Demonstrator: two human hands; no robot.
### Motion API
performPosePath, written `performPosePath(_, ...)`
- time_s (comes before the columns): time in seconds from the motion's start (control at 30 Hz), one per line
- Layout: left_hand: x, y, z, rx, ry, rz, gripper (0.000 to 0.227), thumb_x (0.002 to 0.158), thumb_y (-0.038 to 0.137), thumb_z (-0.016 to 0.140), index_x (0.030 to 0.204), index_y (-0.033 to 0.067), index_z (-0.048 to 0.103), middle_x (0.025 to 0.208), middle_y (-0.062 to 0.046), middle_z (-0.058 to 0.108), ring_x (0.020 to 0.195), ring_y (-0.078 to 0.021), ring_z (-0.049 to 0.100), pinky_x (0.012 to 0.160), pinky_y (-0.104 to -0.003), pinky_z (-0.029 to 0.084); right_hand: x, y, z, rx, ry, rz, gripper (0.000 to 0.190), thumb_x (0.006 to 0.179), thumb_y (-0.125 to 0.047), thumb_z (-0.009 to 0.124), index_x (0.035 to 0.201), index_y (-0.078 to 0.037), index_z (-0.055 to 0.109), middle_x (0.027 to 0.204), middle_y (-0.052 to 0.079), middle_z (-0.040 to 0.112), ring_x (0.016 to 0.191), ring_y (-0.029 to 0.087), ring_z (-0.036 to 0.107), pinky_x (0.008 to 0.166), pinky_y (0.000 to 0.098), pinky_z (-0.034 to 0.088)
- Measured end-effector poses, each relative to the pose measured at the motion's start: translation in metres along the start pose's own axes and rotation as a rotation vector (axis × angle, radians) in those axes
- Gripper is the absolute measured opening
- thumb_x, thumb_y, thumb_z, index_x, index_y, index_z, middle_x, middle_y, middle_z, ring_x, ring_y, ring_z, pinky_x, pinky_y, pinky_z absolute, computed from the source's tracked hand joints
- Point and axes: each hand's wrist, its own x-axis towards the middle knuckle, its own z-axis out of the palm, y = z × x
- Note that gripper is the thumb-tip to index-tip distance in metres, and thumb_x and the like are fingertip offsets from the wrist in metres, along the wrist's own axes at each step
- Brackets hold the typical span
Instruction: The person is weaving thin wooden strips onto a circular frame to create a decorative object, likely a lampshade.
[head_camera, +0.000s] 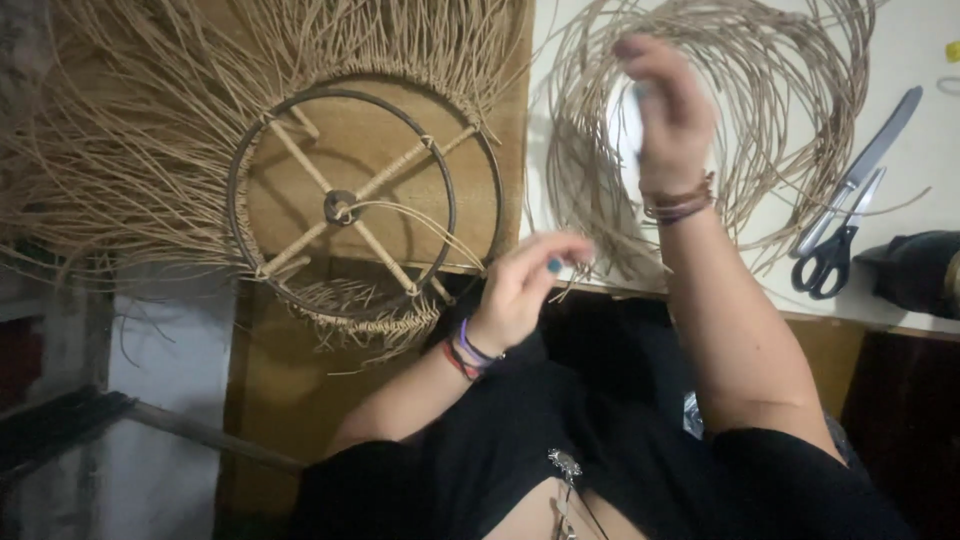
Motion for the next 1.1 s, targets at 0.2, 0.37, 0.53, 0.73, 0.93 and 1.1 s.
performPosePath(0.2, 0.027, -0.030, 0.009, -0.262, -0.053, -0.167, 0.051, 0.113, 0.035, 0.038, 0.153, 0.0048, 0.045, 0.144, -0.018, 0.060, 0.095, -0.0114, 0.063, 0.090, -0.027, 0.056, -0.018, -0.022, -0.035, 0.246, -0.166, 0.211, 0.035, 0.117, -0.033, 0.046, 0.127, -0.003, 0.060, 0.138, 0.019, 0.061, 0.138, 0.034, 0.058, 0.125, 0.0484, 0.050)
performPosePath(0.37, 0.038, -0.043, 0.032, -0.374, -0.054, -0.320, 0.043, 0.114, 0.030, 0.037, 0.141, 0.0018, 0.056, 0.119, -0.013, 0.070, 0.074, -0.0073, 0.046, 0.071, -0.020, 0.041, -0.041, -0.060, -0.041, 0.299, -0.083, 0.445, 0.037, 0.111, -0.021, 0.047, 0.123, 0.011, 0.061, 0.120, 0.027, 0.065, 0.121, 0.035, 0.065, 0.114, 0.0492, 0.052)
performPosePath(0.53, 0.034, -0.066, 0.044, -0.701, 0.088, -0.497, 0.041, 0.113, 0.040, 0.045, 0.123, 0.0095, 0.070, 0.107, -0.007, 0.078, 0.083, -0.0118, 0.074, 0.072, -0.023, 0.058, -0.091, -0.076, -0.051, 0.599, 0.036, 0.577, 0.033, 0.109, -0.011, 0.042, 0.130, 0.014, 0.048, 0.085, 0.020, 0.064, 0.089, 0.025, 0.069, 0.085, 0.0387, 0.057)
performPosePath(0.73, 0.042, -0.070, 0.038, -1.064, 0.279, -0.543, 0.028, 0.110, 0.034, 0.051, 0.103, 0.0092, 0.063, 0.094, -0.010, 0.075, 0.092, -0.0288, 0.077, 0.084, -0.040, 0.064, -0.140, -0.087, -0.089, 0.689, 0.062, 0.649, 0.030, 0.108, -0.013, 0.042, 0.121, 0.013, 0.049, 0.069, 0.000, 0.030, 0.062, 0.012, 0.036, 0.065, 0.0336, 0.047)
performPosePath(0.93, 0.067, -0.070, 0.029, -0.573, 0.234, -0.394, 0.025, 0.111, 0.014, 0.044, 0.127, 0.0050, 0.060, 0.094, -0.010, 0.076, 0.086, -0.0217, 0.078, 0.075, -0.033, 0.066, -0.168, -0.098, -0.111, 0.584, 0.051, 0.605, 0.025, 0.108, -0.009, 0.045, 0.108, 0.013, 0.057, 0.069, 0.015, 0.049, 0.072, 0.031, 0.064, 0.074, 0.0405, 0.050)
performPosePath(1.1, 0.028, -0.028, 0.050, 0.471, 0.393, 0.323, 0.026, 0.097, 0.005, 0.050, 0.122, -0.0003, 0.057, 0.116, -0.011, 0.047, 0.118, -0.0334, 0.053, 0.110, -0.045, 0.043, -0.171, -0.115, -0.106, 0.806, 0.243, 0.535, 0.019, 0.109, -0.011, 0.045, 0.106, 0.006, 0.052, 0.080, 0.011, 0.047, 0.080, 0.028, 0.060, 0.086, 0.0456, 0.053)
